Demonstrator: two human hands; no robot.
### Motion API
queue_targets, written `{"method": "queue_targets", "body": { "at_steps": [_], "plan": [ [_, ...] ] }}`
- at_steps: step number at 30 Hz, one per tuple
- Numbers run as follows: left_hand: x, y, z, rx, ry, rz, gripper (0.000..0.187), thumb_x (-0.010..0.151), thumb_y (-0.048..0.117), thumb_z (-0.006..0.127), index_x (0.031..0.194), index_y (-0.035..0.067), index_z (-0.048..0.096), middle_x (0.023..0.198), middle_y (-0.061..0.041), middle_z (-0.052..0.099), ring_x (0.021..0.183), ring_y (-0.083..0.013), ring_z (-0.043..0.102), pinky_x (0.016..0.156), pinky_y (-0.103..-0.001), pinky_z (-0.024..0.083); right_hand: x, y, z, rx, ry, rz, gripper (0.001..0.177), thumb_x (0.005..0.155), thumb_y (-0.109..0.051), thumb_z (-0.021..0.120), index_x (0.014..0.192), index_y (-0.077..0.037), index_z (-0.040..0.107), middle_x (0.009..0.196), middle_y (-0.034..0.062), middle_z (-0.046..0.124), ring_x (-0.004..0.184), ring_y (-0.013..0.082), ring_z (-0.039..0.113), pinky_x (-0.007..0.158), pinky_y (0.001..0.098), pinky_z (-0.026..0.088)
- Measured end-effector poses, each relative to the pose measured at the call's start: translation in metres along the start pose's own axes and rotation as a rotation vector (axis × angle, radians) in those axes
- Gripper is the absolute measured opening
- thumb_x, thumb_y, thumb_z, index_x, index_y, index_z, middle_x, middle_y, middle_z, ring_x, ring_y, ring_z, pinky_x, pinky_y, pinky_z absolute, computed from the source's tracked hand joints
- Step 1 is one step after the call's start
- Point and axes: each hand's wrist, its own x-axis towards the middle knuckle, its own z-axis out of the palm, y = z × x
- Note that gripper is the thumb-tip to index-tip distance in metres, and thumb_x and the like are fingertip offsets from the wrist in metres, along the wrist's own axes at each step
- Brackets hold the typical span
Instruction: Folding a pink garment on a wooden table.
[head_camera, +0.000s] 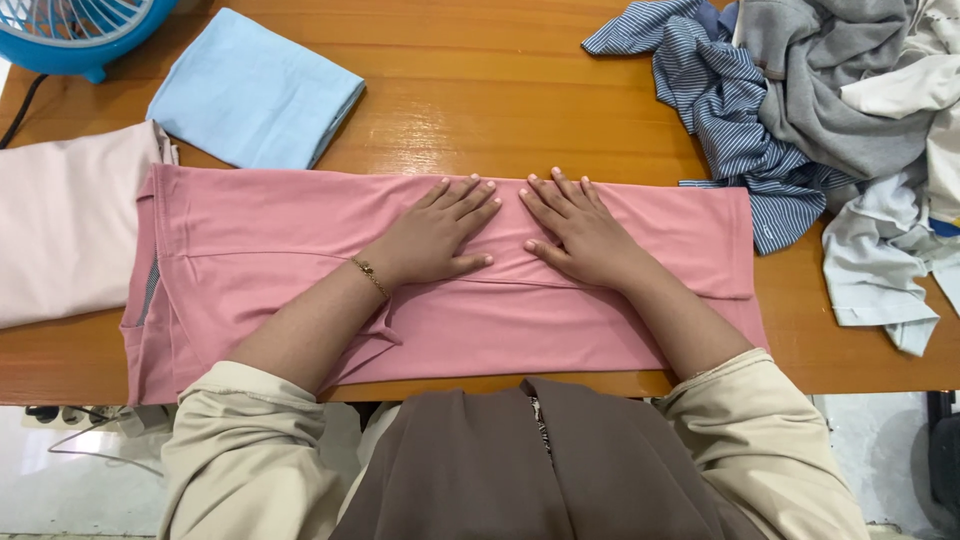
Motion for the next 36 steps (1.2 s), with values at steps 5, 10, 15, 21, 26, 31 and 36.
{"method": "queue_targets", "body": {
  "at_steps": [5, 10, 15, 21, 26, 31, 36],
  "plan": [
    [-0.002, 0.000, 0.004, -0.015, -0.002, 0.000, 0.081, 0.097, 0.059, 0.055, 0.158, 0.009, 0.036, 0.164, -0.015, 0.033, 0.154, -0.0314, 0.025, 0.125, -0.048, 0.018, -0.002, -0.002, 0.002, -0.010, 0.008, -0.008, 0.075, 0.100, -0.053, 0.053, 0.162, -0.017, 0.030, 0.169, 0.0118, 0.026, 0.157, 0.0365, 0.017, 0.125, 0.0581, 0.011],
    [0.000, -0.004, 0.009, -0.050, 0.013, 0.030, 0.082, 0.096, 0.059, 0.055, 0.158, 0.009, 0.036, 0.164, -0.015, 0.033, 0.153, -0.0307, 0.025, 0.124, -0.048, 0.018, 0.000, 0.006, 0.008, -0.034, 0.012, -0.025, 0.077, 0.098, -0.054, 0.054, 0.161, -0.015, 0.030, 0.168, 0.0125, 0.027, 0.155, 0.0384, 0.018, 0.123, 0.0590, 0.012],
    [-0.002, 0.000, 0.002, -0.006, 0.038, 0.015, 0.081, 0.098, 0.059, 0.055, 0.158, 0.008, 0.037, 0.165, -0.016, 0.034, 0.153, -0.0317, 0.026, 0.125, -0.048, 0.019, -0.001, 0.001, 0.001, 0.003, 0.012, -0.009, 0.077, 0.100, -0.053, 0.055, 0.163, -0.016, 0.030, 0.169, 0.0136, 0.024, 0.157, 0.0388, 0.015, 0.124, 0.0586, 0.011],
    [-0.001, 0.000, 0.003, 0.048, 0.006, 0.010, 0.081, 0.100, 0.062, 0.049, 0.159, 0.008, 0.036, 0.165, -0.016, 0.032, 0.154, -0.0312, 0.024, 0.126, -0.047, 0.017, -0.001, 0.000, 0.001, -0.023, 0.011, -0.006, 0.075, 0.101, -0.052, 0.052, 0.163, -0.017, 0.029, 0.171, 0.0120, 0.024, 0.158, 0.0364, 0.015, 0.125, 0.0583, 0.011],
    [0.000, 0.000, 0.002, 0.018, -0.010, -0.008, 0.083, 0.098, 0.064, 0.048, 0.160, 0.010, 0.034, 0.166, -0.014, 0.031, 0.154, -0.0294, 0.022, 0.126, -0.047, 0.015, 0.000, 0.002, 0.002, -0.019, 0.004, -0.003, 0.076, 0.100, -0.054, 0.052, 0.163, -0.018, 0.028, 0.170, 0.0124, 0.024, 0.158, 0.0366, 0.014, 0.125, 0.0579, 0.010],
    [0.001, -0.002, 0.008, 0.004, -0.018, -0.012, 0.083, 0.098, 0.065, 0.049, 0.159, 0.011, 0.035, 0.165, -0.014, 0.030, 0.154, -0.0293, 0.022, 0.125, -0.048, 0.014, 0.000, 0.005, 0.008, -0.038, -0.001, 0.007, 0.076, 0.100, -0.055, 0.052, 0.162, -0.018, 0.028, 0.169, 0.0131, 0.024, 0.156, 0.0366, 0.014, 0.124, 0.0583, 0.010],
    [-0.001, -0.001, 0.003, 0.012, 0.011, 0.007, 0.082, 0.098, 0.062, 0.052, 0.159, 0.009, 0.036, 0.166, -0.014, 0.032, 0.155, -0.0308, 0.024, 0.126, -0.048, 0.017, 0.000, 0.001, 0.002, -0.009, 0.019, -0.014, 0.076, 0.100, -0.054, 0.053, 0.163, -0.018, 0.029, 0.170, 0.0121, 0.025, 0.158, 0.0358, 0.015, 0.125, 0.0582, 0.010]
  ]
}}
